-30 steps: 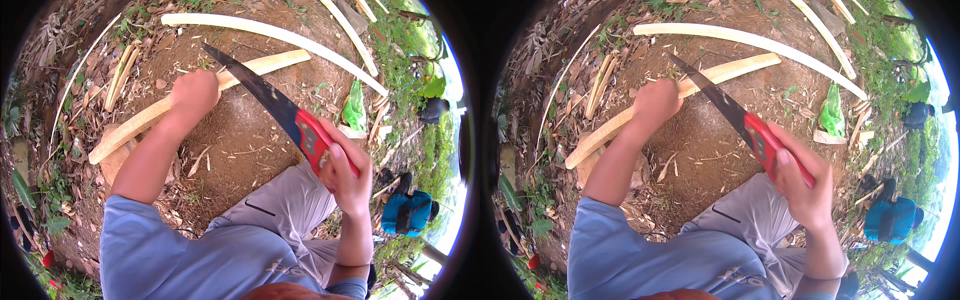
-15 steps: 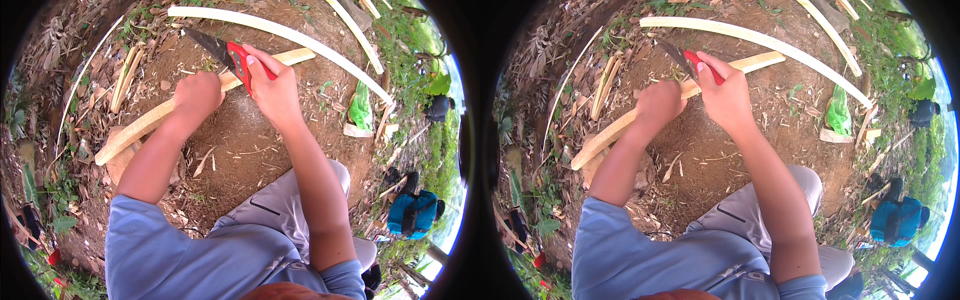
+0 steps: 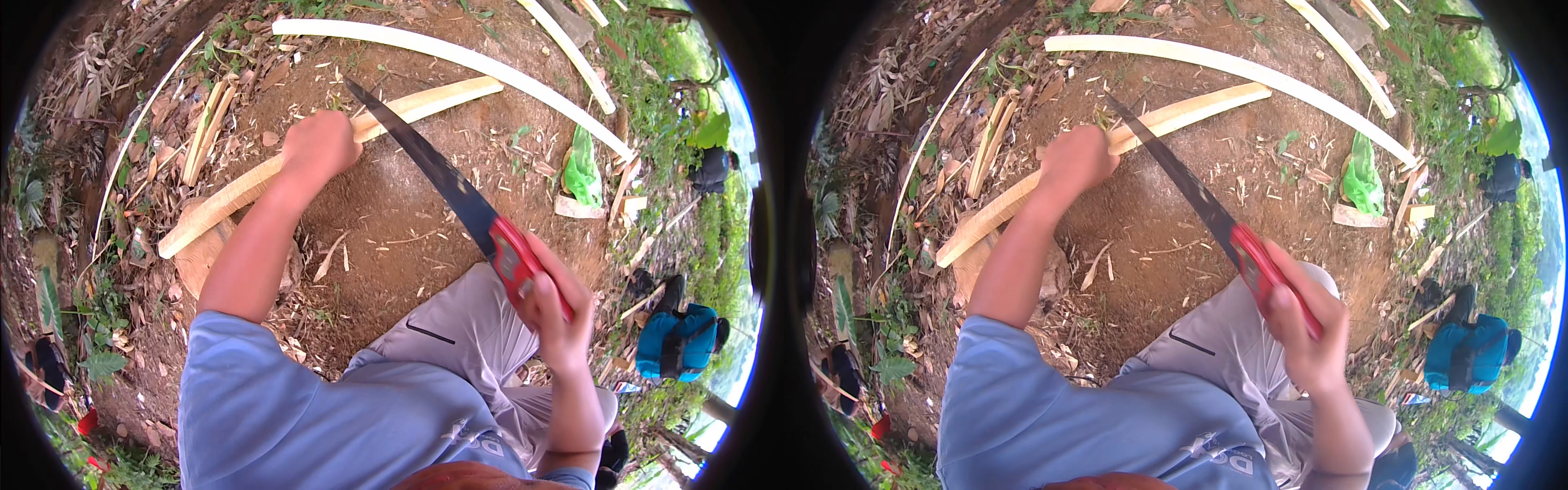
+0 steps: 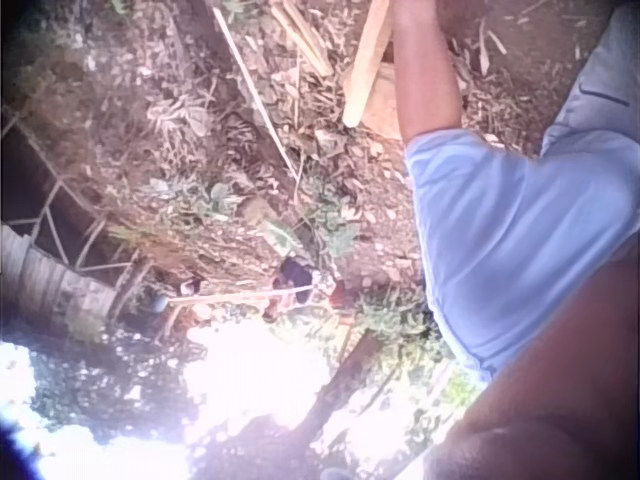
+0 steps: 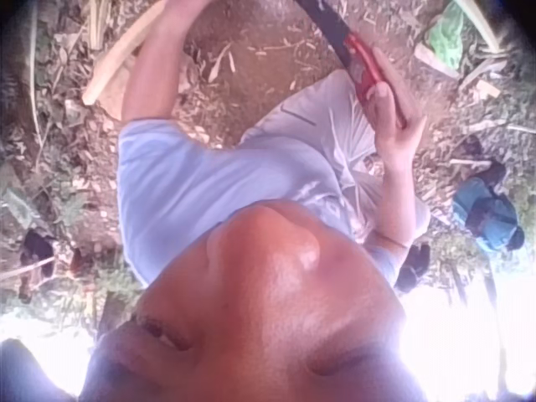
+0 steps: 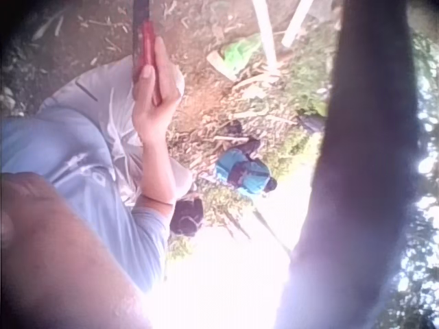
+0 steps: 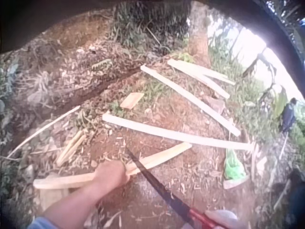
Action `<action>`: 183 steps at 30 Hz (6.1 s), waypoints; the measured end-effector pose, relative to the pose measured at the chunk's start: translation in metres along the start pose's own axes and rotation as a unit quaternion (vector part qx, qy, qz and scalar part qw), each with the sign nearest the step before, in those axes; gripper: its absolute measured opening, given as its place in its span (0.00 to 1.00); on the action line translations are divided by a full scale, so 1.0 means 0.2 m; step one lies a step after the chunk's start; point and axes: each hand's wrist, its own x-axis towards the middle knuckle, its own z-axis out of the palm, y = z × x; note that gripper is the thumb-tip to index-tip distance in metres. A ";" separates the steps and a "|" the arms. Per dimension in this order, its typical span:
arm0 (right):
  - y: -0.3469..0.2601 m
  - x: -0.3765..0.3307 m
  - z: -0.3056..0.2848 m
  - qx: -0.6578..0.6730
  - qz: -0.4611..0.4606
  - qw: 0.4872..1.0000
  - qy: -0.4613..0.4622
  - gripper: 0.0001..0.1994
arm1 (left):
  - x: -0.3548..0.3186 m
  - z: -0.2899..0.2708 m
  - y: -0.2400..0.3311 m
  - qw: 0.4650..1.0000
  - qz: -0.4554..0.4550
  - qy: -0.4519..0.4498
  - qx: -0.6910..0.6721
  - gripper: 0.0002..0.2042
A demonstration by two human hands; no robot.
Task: The person uses a hand saw to cut thin wooden strips into smaller pieces. They hold the wood against a rock on the ground and saw through it, then place the cut pieces aside.
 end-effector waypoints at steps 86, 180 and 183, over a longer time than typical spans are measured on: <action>0.50 -0.76 -1.18 0.171 -0.058 0.914 0.362 0.23 | -0.02 0.08 0.05 0.986 0.017 0.113 0.122 0.20; 0.60 -0.70 -1.26 0.250 0.008 0.891 0.379 0.23 | 0.32 0.21 -0.17 0.880 0.025 0.154 -0.449 0.18; 0.62 -0.71 -1.28 0.250 0.006 0.891 0.379 0.23 | 0.30 0.21 -0.14 0.900 0.092 0.141 -0.403 0.23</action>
